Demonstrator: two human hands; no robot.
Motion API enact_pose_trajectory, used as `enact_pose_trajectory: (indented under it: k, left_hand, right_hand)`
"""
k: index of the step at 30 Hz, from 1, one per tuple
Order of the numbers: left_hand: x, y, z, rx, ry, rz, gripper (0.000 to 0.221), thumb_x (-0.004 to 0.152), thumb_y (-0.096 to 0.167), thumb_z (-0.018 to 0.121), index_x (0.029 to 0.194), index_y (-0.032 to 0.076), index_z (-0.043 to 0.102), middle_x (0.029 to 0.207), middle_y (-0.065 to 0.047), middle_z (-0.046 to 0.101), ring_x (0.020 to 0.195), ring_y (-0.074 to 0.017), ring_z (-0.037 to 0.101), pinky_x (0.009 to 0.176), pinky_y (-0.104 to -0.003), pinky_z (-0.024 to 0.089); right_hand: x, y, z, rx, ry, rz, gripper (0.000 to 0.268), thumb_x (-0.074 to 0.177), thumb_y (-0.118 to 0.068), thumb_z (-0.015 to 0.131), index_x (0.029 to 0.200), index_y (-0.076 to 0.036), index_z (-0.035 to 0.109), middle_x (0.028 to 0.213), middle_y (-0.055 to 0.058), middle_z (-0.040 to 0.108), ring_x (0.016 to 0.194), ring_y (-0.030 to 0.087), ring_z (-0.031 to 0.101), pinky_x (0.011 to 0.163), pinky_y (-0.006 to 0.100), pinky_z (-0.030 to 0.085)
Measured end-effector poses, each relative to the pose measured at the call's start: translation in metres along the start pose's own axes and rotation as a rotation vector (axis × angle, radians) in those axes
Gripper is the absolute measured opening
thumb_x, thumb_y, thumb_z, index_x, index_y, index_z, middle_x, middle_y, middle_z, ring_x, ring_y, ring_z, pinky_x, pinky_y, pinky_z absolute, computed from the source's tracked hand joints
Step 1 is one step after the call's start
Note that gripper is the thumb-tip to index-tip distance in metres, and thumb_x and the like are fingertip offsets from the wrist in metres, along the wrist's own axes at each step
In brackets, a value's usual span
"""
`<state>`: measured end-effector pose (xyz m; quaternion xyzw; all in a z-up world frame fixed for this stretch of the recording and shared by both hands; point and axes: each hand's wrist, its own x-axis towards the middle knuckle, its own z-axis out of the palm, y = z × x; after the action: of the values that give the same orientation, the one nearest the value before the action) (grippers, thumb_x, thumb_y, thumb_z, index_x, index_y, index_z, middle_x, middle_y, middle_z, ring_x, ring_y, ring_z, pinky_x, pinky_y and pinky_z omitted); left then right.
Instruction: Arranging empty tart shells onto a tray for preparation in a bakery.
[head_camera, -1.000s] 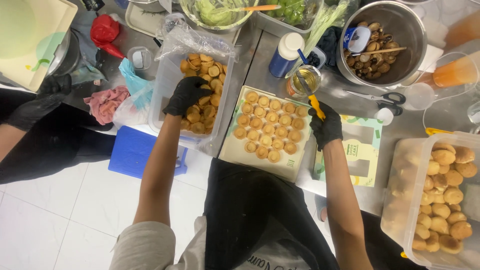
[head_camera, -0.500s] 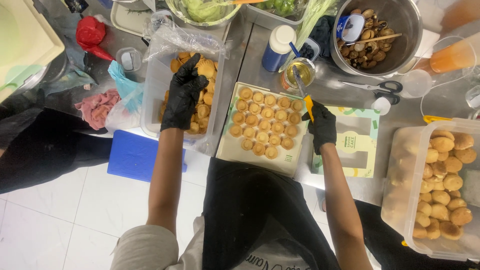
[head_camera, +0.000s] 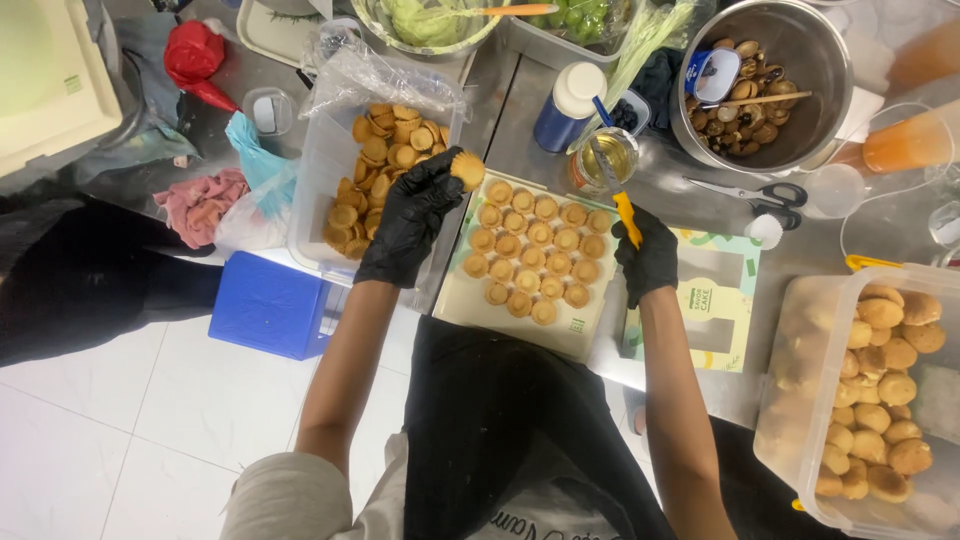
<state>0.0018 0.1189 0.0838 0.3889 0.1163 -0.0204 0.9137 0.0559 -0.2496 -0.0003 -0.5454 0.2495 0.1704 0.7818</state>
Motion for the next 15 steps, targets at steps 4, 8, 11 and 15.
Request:
enact_pose_trajectory:
  k: [4,8,11,15]
  left_hand:
    - [0.015,-0.045,-0.002,-0.059,-0.059,-0.058,0.046,0.096,-0.002,0.07,0.141,0.0,0.062,0.127,-0.009,0.07,0.111,-0.0161,0.068,0.098,-0.029,0.056]
    - [0.027,-0.095,0.007,-0.03,-0.046,-0.135,0.046,0.094,-0.001,0.072,0.138,0.0,0.062,0.124,-0.008,0.071,0.106,-0.0145,0.069,0.094,-0.028,0.058]
    - [0.034,-0.119,0.015,-0.002,-0.021,-0.161,0.045,0.094,0.001,0.073,0.138,0.0,0.063,0.122,-0.008,0.071,0.104,-0.014,0.068,0.092,-0.027,0.057]
    - [0.034,-0.123,0.042,0.022,-0.095,-0.159,0.045,0.095,0.001,0.073,0.138,-0.001,0.062,0.125,-0.006,0.07,0.111,-0.0131,0.067,0.099,-0.027,0.056]
  right_hand:
    - [-0.02,0.018,-0.018,0.191,-0.073,0.032,0.038,0.101,-0.029,0.058,0.13,-0.005,0.064,0.076,0.004,0.064,0.042,0.006,0.038,0.037,0.02,0.03]
    - [-0.057,0.017,-0.03,0.256,-0.161,0.021,0.045,0.101,-0.029,0.059,0.139,-0.005,0.059,0.081,0.005,0.065,0.044,0.006,0.04,0.04,0.019,0.034]
    - [-0.099,0.014,-0.034,0.137,-0.163,-0.061,0.046,0.1,-0.022,0.059,0.143,-0.004,0.059,0.086,0.006,0.066,0.051,0.006,0.044,0.047,0.02,0.038]
    - [-0.147,0.011,-0.03,-0.309,-0.086,-0.424,0.042,0.097,-0.001,0.06,0.139,-0.004,0.063,0.108,0.005,0.069,0.078,0.007,0.057,0.069,0.022,0.046]
